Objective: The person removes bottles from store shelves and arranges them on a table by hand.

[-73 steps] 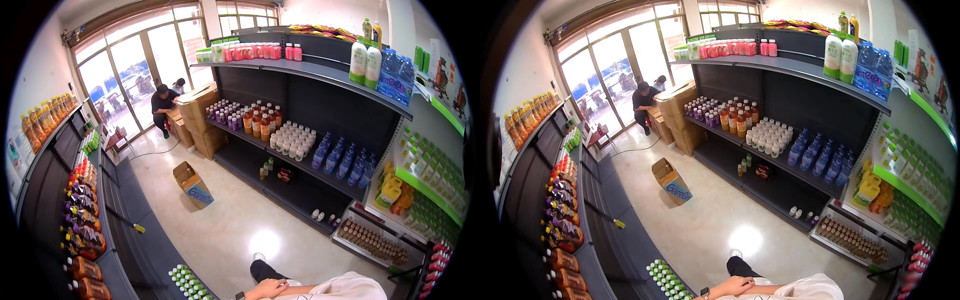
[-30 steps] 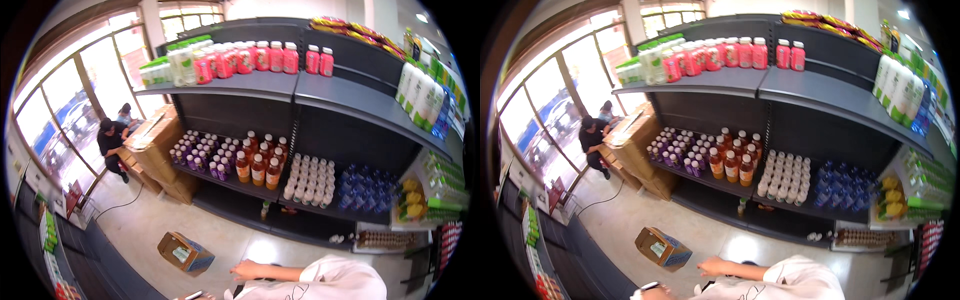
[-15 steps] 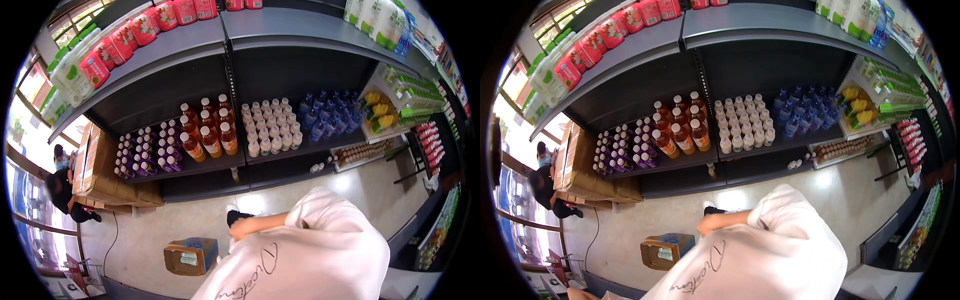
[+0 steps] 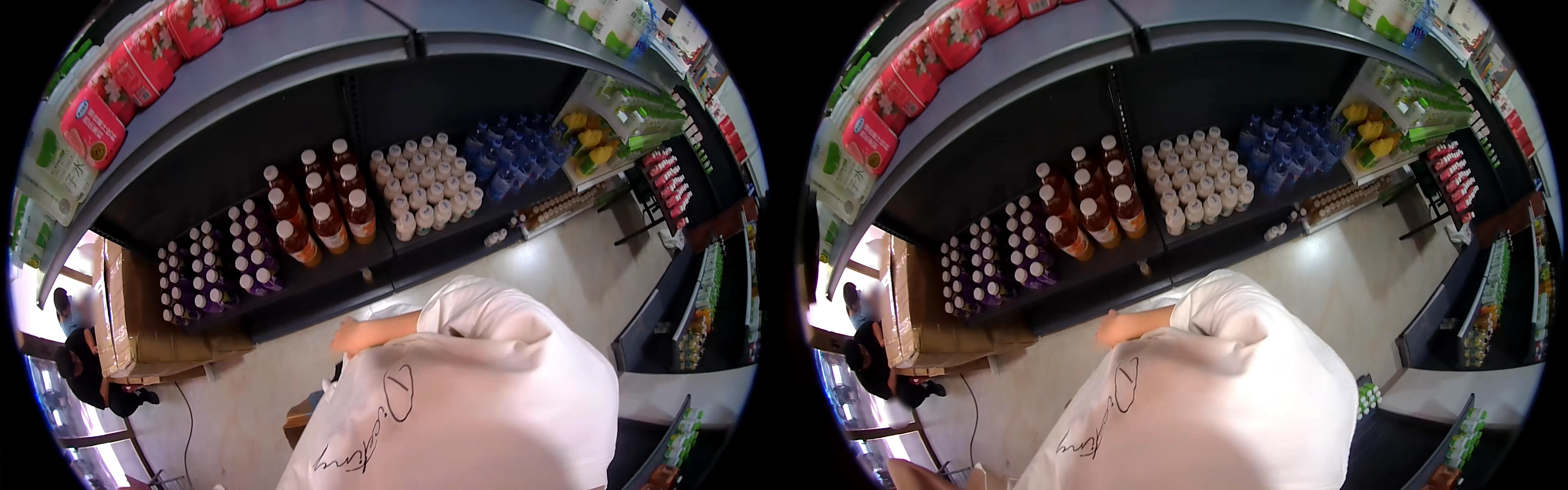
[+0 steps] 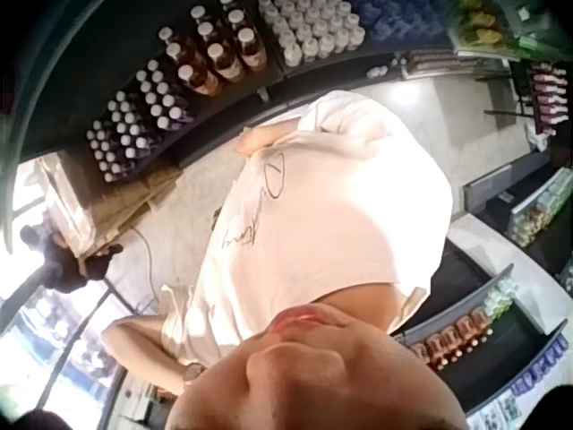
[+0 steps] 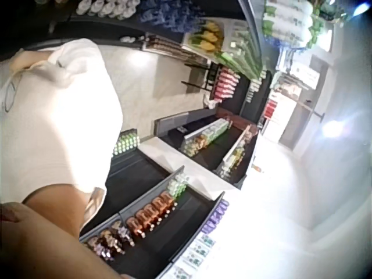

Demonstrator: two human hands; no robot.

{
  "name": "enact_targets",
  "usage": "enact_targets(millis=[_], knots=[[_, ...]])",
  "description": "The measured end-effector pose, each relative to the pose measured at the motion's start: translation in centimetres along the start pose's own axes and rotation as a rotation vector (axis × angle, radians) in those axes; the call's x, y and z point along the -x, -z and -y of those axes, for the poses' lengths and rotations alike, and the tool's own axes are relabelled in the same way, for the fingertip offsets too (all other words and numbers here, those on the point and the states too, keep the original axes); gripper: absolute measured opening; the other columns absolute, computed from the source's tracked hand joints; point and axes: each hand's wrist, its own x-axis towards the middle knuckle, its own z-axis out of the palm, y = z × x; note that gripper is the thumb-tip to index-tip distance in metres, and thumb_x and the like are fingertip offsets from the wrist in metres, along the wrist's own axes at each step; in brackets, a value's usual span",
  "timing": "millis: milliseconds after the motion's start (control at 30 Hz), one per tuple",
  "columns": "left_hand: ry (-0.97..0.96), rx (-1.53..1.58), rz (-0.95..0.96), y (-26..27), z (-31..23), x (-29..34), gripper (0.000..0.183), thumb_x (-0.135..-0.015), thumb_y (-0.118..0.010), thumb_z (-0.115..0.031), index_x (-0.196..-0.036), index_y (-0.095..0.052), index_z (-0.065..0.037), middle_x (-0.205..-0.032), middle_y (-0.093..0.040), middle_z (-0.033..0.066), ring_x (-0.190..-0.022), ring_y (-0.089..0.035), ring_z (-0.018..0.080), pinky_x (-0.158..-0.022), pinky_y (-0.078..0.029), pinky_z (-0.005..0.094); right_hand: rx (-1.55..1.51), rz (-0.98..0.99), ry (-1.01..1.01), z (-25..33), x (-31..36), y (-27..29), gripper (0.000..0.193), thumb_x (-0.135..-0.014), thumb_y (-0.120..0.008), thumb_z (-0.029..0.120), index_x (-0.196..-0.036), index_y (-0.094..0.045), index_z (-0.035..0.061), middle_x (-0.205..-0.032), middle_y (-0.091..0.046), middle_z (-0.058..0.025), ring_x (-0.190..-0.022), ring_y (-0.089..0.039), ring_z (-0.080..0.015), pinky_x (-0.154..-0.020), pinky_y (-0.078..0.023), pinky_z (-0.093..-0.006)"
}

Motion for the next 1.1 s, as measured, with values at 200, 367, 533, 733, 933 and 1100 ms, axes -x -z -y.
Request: enact_targets(millis=[200,367,533,733,933,1100], knots=[[0.003,0.061,0.019,4.0,0.1,0.8,0.026,-0.083,-0.062,-0.031,-0.09,-0.061,-0.005,-0.087,-0.058,0.0063,-0.08,-0.056,0.0245,-0.072,-0.045,0.0348,-0.239,-0.031,-0.091,0.1,-0.6,-0.3,0.039,-0.077,-0.064,0.03,-0.11,-0.059,0.0104,-0.099,-0.065,-0.0151,-0.098,-0.059,-0.0348,-0.083,-0.042,-0.049],[-0.006,0.118,0.062,7.1,-0.5,0.8,0.026,-0.083,-0.062,-0.031,-0.091,-0.061,-0.005,-0.087,-0.059,0.0066,-0.08,-0.056,0.025,-0.072,-0.045,0.0352,-0.283,-0.041,-0.147,0.8,-1.7,1.2,0.027,-0.08,-0.057,0.021,-0.104,-0.061,0.009,-0.096,-0.065,-0.016,-0.095,-0.06,-0.0344,-0.081,-0.043,-0.0473],[-0.019,0.171,0.114,9.7,-1.1,0.6,0.026,-0.083,-0.062,-0.03,-0.091,-0.061,-0.006,-0.087,-0.059,0.0068,-0.079,-0.056,0.0255,-0.071,-0.045,0.0356,-0.245,-0.134,-0.232,1.6,-3.3,2.6,0.025,-0.078,-0.054,0.014,-0.101,-0.062,0.0083,-0.094,-0.066,-0.0154,-0.094,-0.061,-0.0339,-0.077,-0.044,-0.0455],[-0.043,0.213,0.149,12.4,-2.1,0.3,0.026,-0.083,-0.062,-0.03,-0.092,-0.062,-0.006,-0.088,-0.059,0.0071,-0.079,-0.057,0.0261,-0.071,-0.045,0.0361,-0.366,-0.205,-0.291,2.2,-4.7,3.9,0.026,-0.075,-0.058,0.016,-0.097,-0.067,0.0055,-0.097,-0.067,-0.0183,-0.091,-0.064,-0.0341,-0.079,-0.047,-0.0484],[-0.057,0.249,0.158,14.3,-2.5,0.7,0.026,-0.083,-0.061,-0.03,-0.092,-0.062,-0.006,-0.088,-0.06,0.0074,-0.079,-0.057,0.0266,-0.07,-0.045,0.0365,-0.355,-0.251,-0.344,2.5,-6.6,4.5,0.027,-0.075,-0.058,0.018,-0.098,-0.067,0.006,-0.096,-0.067,-0.017,-0.091,-0.065,-0.033,-0.078,-0.047,-0.0475],[-0.075,0.244,0.141,15.5,-2.8,1.6,0.026,-0.083,-0.061,-0.03,-0.093,-0.062,-0.006,-0.088,-0.06,0.0076,-0.078,-0.057,0.0271,-0.07,-0.045,0.0369,-0.362,-0.283,-0.358,2.4,-7.3,5.7,0.029,-0.076,-0.059,0.018,-0.101,-0.066,0.007,-0.095,-0.067,-0.0167,-0.091,-0.064,-0.0336,-0.079,-0.047,-0.0471]])
